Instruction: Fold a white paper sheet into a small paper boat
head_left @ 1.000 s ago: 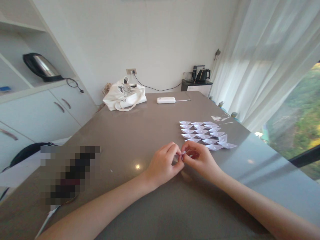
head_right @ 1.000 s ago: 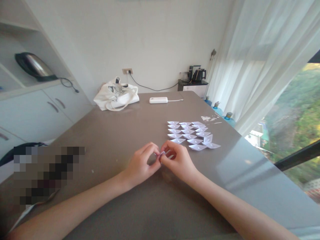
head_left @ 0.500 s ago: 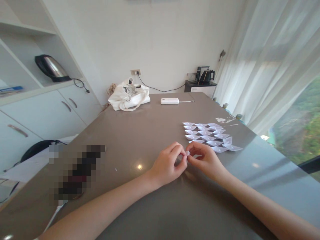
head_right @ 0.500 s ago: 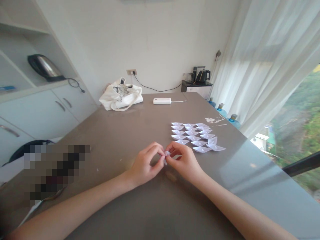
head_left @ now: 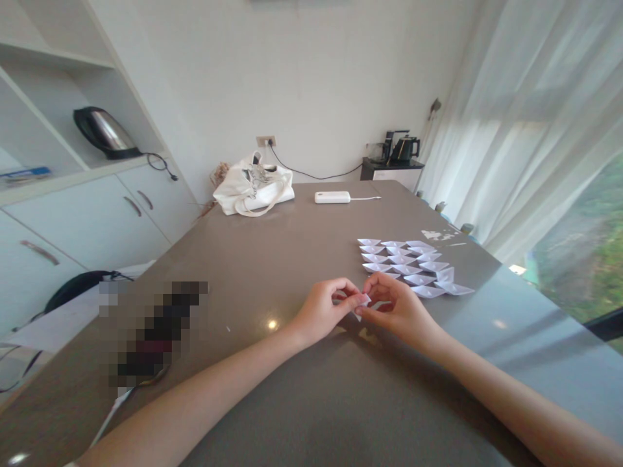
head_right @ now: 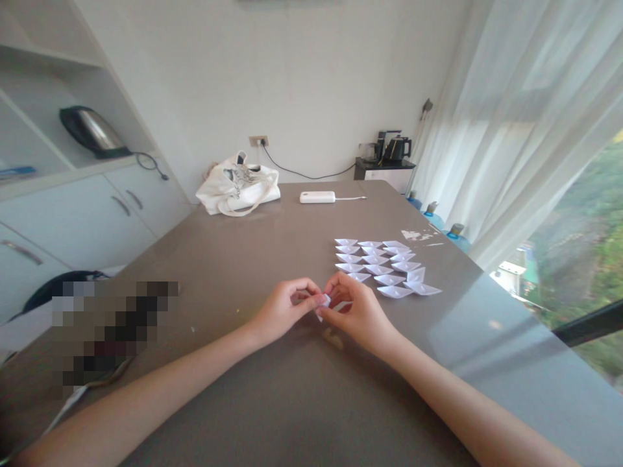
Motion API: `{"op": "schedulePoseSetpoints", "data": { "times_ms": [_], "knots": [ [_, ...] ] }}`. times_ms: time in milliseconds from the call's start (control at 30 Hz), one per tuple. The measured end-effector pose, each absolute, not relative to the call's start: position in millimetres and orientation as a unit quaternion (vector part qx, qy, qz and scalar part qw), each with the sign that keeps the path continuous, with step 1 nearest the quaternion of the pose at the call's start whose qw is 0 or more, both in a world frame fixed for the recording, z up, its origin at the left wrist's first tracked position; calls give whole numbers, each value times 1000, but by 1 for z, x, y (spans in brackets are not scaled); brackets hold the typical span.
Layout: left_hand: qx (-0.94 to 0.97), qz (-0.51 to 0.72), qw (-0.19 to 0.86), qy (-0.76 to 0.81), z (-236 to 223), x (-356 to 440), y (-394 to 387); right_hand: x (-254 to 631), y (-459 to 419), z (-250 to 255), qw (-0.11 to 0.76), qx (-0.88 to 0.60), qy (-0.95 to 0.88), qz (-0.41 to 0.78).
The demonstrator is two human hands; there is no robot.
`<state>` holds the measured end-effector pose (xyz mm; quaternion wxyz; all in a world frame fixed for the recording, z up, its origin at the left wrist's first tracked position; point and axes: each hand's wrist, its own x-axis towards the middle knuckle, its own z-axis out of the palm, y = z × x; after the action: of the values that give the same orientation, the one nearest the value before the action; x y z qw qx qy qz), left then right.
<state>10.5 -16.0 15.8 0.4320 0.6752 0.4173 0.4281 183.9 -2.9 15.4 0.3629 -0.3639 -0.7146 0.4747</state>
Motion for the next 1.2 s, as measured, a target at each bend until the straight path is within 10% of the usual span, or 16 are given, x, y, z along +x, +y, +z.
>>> {"op": "schedulePoseSetpoints", "data": {
  "times_ms": [467,700,1200],
  "knots": [
    [685,462,382,415,10,5,-10,187,3,22,390,-330,-671,537],
    [586,442,595,328,11,0,-5,191,8,19,409,-308,-560,652],
    [541,472,647,255,14,-1,-5,190,11,9,354,-229,-533,734]
  ]
}}
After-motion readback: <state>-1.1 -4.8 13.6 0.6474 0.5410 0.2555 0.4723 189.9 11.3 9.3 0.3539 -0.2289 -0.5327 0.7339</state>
